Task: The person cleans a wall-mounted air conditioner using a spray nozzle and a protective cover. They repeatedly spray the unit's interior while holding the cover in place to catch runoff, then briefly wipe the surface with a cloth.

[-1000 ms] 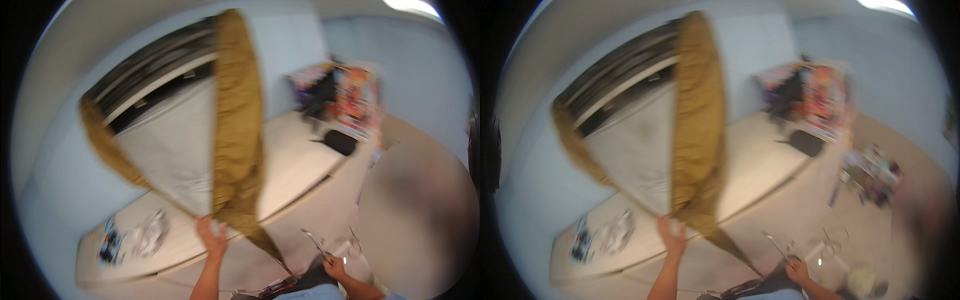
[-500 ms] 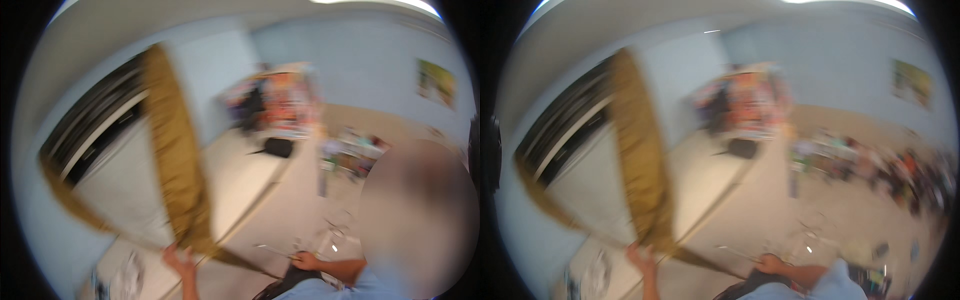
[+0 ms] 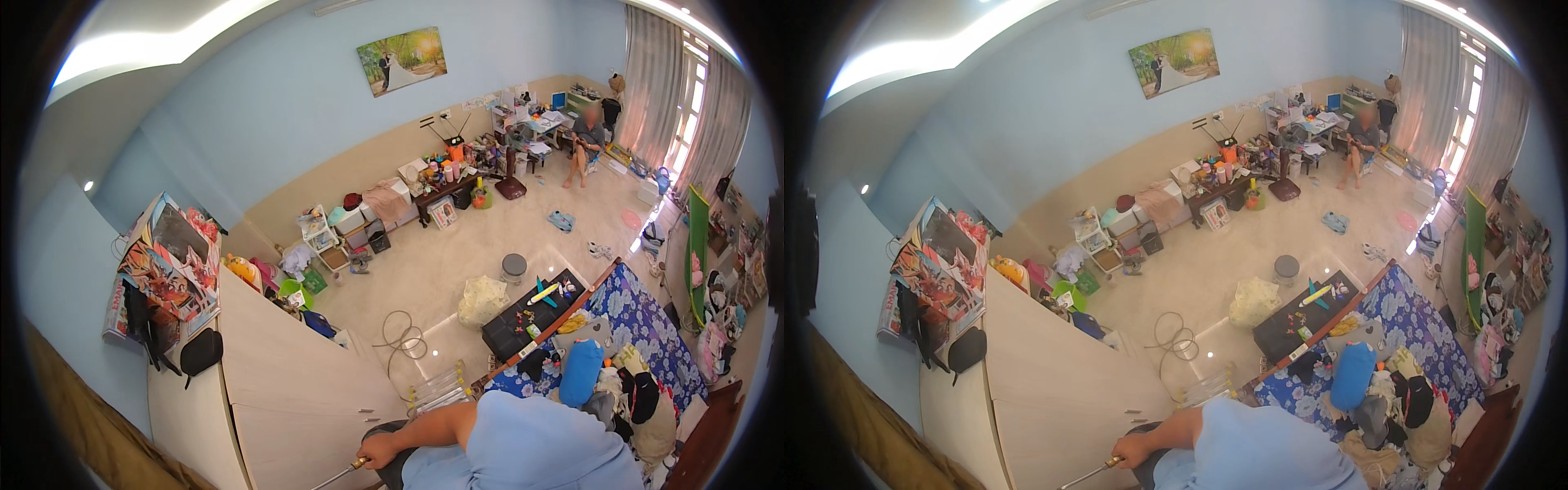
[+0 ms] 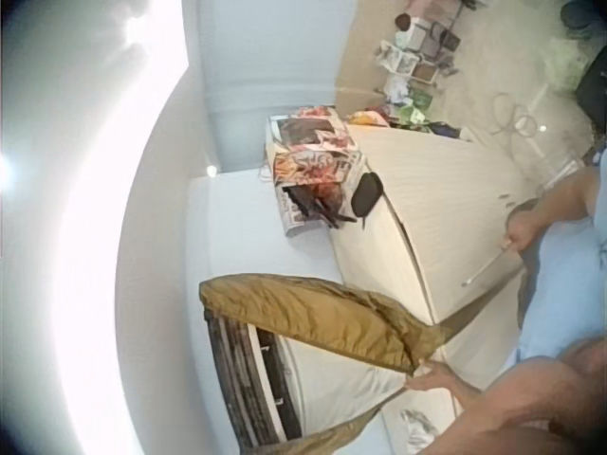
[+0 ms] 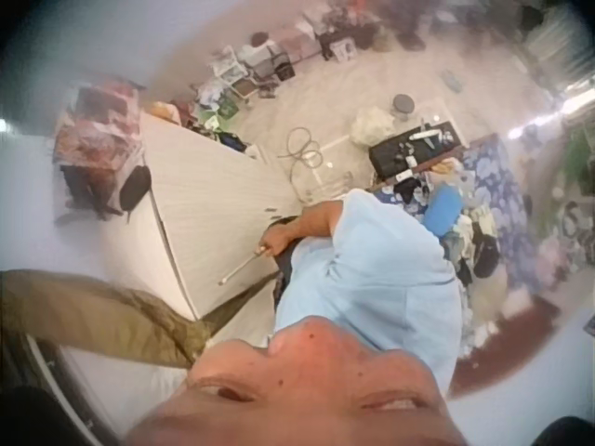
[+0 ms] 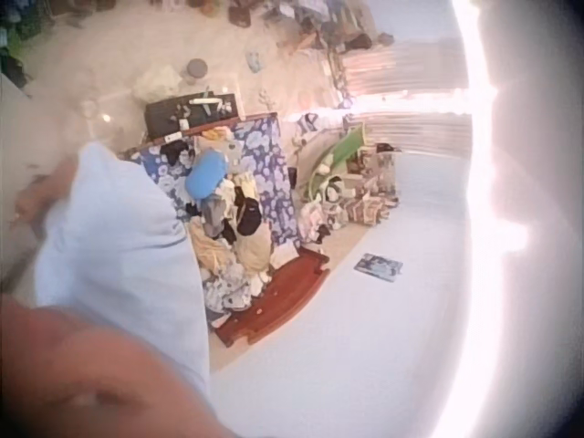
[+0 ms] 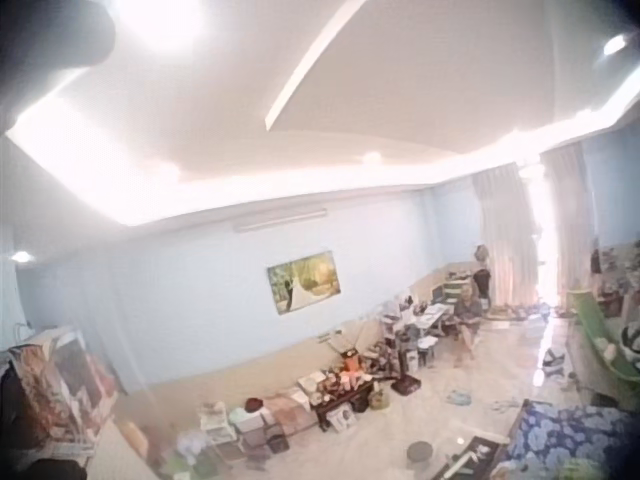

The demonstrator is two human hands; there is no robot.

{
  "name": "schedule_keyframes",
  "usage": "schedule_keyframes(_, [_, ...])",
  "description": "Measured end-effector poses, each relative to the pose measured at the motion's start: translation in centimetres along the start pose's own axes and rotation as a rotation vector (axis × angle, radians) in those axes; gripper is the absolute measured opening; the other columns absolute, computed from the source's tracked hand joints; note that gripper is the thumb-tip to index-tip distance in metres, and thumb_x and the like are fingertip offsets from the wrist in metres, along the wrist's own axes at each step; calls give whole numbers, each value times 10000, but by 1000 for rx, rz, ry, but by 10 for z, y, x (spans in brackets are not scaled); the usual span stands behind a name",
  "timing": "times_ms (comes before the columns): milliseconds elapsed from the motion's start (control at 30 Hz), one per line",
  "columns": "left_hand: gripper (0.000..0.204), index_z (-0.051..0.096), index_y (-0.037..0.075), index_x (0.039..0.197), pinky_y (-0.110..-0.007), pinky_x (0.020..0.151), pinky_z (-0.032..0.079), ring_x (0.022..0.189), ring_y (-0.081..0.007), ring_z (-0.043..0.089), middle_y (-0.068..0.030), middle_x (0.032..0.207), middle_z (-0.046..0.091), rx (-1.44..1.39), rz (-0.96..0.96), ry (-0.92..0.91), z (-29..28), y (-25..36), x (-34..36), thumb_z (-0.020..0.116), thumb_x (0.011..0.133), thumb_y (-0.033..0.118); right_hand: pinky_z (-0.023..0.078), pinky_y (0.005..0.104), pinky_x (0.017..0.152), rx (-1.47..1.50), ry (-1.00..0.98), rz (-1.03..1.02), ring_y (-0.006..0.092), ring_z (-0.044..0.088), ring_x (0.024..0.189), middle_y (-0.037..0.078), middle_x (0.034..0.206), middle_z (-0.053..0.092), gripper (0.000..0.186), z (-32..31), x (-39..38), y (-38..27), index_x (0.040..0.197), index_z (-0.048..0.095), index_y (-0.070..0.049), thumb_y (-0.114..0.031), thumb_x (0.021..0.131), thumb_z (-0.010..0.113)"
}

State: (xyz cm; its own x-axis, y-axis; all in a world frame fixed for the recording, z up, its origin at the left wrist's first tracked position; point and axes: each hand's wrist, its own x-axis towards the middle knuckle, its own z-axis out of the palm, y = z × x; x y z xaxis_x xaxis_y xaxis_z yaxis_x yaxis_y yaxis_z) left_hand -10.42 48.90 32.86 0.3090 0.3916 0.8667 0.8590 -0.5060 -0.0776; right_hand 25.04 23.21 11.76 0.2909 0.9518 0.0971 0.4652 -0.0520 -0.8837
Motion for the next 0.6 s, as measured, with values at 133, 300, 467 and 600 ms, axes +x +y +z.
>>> schedule_keyframes(133, [753,443,-130,1322,-648,1059,360,1197,-544,464,-343,1267,494,2,34,16,1,-9,-10,590,973,520,482,523,662,-12,-50,-12,428,634,716,219,723,633,274,13,7,12,823,642,-17,-290,818,623])
schedule_keyframes(300, [752,448,-121,1318,-647,1058,361,1192,-543,464,-334,1259,498,-49,34,34,12,-7,-4,590,969,530,484,518,667,-51,-63,-4,432,632,719,219,745,643,286,17,19,20,816,644,-10,-295,815,627])
schedule_keyframes(467, [692,531,-107,1242,-548,943,459,1016,-465,553,-284,1163,582,55,139,192,28,-55,-26,674,933,494,497,512,673,-10,-126,-26,419,648,733,205,773,664,314,23,18,11,915,674,-43,-348,847,643])
schedule_keyframes(600, [653,513,-100,1283,-541,1014,421,1120,-459,520,-286,1219,564,-69,-258,-42,-31,-27,-17,712,916,403,521,484,718,-30,-294,-59,374,672,783,206,871,688,315,-1,34,-18,1099,671,-108,-348,909,601])
